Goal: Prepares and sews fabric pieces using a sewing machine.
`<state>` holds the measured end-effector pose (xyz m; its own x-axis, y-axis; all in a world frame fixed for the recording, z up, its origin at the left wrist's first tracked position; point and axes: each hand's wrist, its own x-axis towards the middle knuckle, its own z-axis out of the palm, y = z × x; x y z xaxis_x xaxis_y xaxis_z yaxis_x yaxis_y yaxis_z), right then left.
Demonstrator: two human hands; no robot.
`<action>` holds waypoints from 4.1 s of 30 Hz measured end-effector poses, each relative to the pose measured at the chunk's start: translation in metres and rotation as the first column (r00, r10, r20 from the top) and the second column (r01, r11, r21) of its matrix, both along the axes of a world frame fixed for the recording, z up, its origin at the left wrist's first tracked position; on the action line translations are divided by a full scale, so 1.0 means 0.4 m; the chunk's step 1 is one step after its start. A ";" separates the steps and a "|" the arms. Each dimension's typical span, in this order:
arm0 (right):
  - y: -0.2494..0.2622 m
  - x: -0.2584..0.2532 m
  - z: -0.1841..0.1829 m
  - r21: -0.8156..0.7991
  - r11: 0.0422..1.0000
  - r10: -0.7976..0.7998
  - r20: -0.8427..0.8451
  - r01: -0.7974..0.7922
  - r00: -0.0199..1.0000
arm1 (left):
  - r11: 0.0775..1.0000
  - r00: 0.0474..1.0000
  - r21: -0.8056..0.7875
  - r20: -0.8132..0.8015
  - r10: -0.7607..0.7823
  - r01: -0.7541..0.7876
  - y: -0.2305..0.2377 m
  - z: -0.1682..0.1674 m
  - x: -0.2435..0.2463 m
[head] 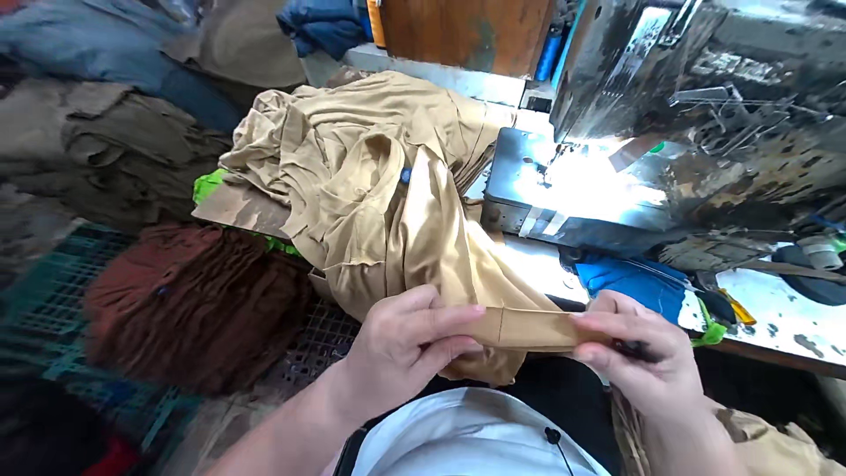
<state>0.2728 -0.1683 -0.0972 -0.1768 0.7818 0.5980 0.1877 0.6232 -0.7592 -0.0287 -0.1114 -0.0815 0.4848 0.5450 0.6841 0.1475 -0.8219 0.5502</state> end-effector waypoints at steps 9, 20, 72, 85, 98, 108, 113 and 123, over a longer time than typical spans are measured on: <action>0.028 0.015 0.011 0.270 0.946 -0.272 0.353 0.180 0.895 | 0.894 0.973 0.387 0.052 0.224 -0.226 0.031 -0.051 0.006; 0.150 -0.077 -0.093 -0.835 0.536 -0.218 -0.282 -0.127 0.934 | 0.979 0.783 0.074 -0.591 0.196 -0.190 0.432 0.087 0.275; -0.126 0.007 -0.148 0.149 0.852 -0.516 0.403 0.502 0.756 | 0.922 0.913 -0.121 -0.140 -0.383 0.368 -0.021 -0.147 0.183; -0.092 0.008 -0.164 0.361 0.874 -0.442 0.312 0.325 0.841 | 0.901 0.854 -0.095 -0.290 -0.432 0.423 -0.012 -0.106 0.229; 0.276 0.073 0.035 0.264 0.835 -0.548 0.303 0.483 0.780 | 0.798 0.762 0.553 -0.403 0.507 -0.238 0.326 0.527 -0.295; 0.383 0.015 0.101 -0.143 0.924 -0.235 0.521 0.355 0.820 | 0.975 0.986 -0.142 -0.012 0.169 -0.168 0.372 0.502 -0.263; 0.335 0.028 0.018 -0.306 0.914 -0.185 0.267 0.265 0.946 | 0.969 0.998 -0.247 0.056 -0.017 0.030 0.428 0.484 -0.219; 0.349 0.027 -0.080 -0.087 0.954 -0.283 0.057 0.287 0.957 | 0.984 0.907 0.159 -0.422 -0.010 0.085 0.479 0.509 -0.054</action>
